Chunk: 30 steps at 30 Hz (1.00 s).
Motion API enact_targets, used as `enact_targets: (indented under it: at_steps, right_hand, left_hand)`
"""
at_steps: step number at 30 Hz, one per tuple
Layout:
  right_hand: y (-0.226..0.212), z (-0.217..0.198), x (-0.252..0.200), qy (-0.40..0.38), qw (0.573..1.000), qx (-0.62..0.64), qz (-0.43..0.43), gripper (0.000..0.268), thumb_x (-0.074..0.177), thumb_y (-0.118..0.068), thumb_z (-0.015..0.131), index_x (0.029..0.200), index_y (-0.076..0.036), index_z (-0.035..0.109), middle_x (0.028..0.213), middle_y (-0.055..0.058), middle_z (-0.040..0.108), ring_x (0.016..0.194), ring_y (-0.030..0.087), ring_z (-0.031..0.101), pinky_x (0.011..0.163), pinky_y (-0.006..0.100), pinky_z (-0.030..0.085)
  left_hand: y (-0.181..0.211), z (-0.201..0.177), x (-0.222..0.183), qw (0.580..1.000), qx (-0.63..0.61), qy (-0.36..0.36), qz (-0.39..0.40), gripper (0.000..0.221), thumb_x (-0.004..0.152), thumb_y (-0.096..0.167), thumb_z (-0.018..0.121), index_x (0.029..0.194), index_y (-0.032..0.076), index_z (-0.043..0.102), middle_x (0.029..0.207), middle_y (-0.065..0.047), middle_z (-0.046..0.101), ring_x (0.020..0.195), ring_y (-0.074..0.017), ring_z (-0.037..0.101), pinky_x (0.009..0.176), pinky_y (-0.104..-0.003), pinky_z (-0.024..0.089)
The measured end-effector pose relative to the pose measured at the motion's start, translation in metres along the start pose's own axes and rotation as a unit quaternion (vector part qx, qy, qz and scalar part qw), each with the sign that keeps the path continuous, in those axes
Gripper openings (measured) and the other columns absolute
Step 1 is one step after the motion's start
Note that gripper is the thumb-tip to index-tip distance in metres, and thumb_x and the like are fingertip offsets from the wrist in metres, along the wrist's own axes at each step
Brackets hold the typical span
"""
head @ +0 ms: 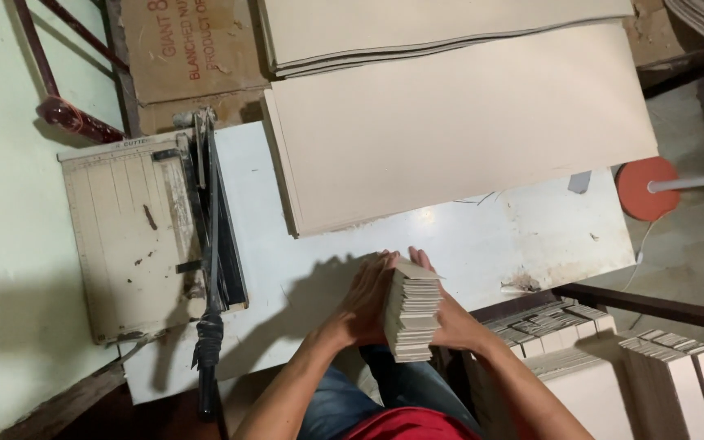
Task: The person trims the edges of paper sheets using a paper cutter, then stacks and aligns the trimmed sheets by hand.
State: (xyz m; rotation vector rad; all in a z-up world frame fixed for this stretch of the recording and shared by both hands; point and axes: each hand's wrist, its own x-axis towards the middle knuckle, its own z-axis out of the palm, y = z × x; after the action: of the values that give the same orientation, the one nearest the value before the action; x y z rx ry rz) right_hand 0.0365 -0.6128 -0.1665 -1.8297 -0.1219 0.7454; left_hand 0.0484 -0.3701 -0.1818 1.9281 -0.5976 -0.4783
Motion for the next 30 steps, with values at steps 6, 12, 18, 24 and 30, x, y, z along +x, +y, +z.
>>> enact_targets:
  at_steps: [6,12,18,24,30]
  right_hand:
    - [-0.028,0.005,-0.022,-0.017,0.99,0.119,-0.067,0.177,0.035,-0.095,0.074,0.163,-0.013,-0.016,0.17,0.016,-0.024,0.151,0.049,-0.013,0.111,0.074,0.01]
    - [-0.078,0.024,0.031,0.257,0.939,0.211,0.087,0.121,0.059,-0.101,-0.001,0.165,-0.043,0.007,0.173,-0.01,0.021,0.118,0.039,0.044,0.066,0.041,0.027]
    - [-0.063,0.018,0.026,0.194,0.964,0.181,0.01,0.105,0.077,-0.082,0.017,0.163,-0.024,0.007,0.168,0.01,0.021,0.133,0.047,0.032,0.088,0.055,0.024]
    - [-0.047,0.015,0.019,0.11,0.981,0.137,-0.085,0.092,0.098,-0.058,0.039,0.161,0.0,0.006,0.163,0.034,0.02,0.15,0.056,0.018,0.114,0.072,0.02]
    - [-0.016,0.013,0.0,0.145,0.984,0.056,-0.087,0.114,0.082,-0.087,0.019,0.155,-0.002,0.033,0.153,0.024,0.039,0.144,0.048,0.036,0.108,0.068,0.037]
  left_hand:
    - [-0.025,0.013,0.014,1.0,-0.003,0.023,0.01,0.144,0.05,0.045,0.087,0.165,0.004,0.01,0.156,-0.03,0.033,0.151,-0.0487,0.026,0.125,-0.059,0.016]
    - [-0.024,0.015,0.019,0.999,0.001,0.033,0.025,0.147,0.047,0.054,0.088,0.164,0.008,0.011,0.163,-0.024,0.022,0.153,-0.0489,0.019,0.123,-0.064,0.017]
    - [-0.031,0.014,0.019,0.999,-0.019,0.033,0.02,0.137,0.051,0.056,0.087,0.16,0.007,0.019,0.156,-0.024,0.031,0.148,-0.0503,0.028,0.121,-0.067,0.019]
    - [-0.037,0.026,0.02,0.995,-0.058,0.059,0.057,0.134,0.056,0.062,0.085,0.161,0.01,0.021,0.152,-0.021,0.035,0.147,-0.0501,0.028,0.122,-0.067,0.016]
    - [-0.05,0.037,0.021,0.991,-0.064,0.1,0.06,0.138,0.053,0.064,0.087,0.161,0.009,0.02,0.148,-0.021,0.037,0.148,-0.052,0.024,0.121,-0.069,0.01]
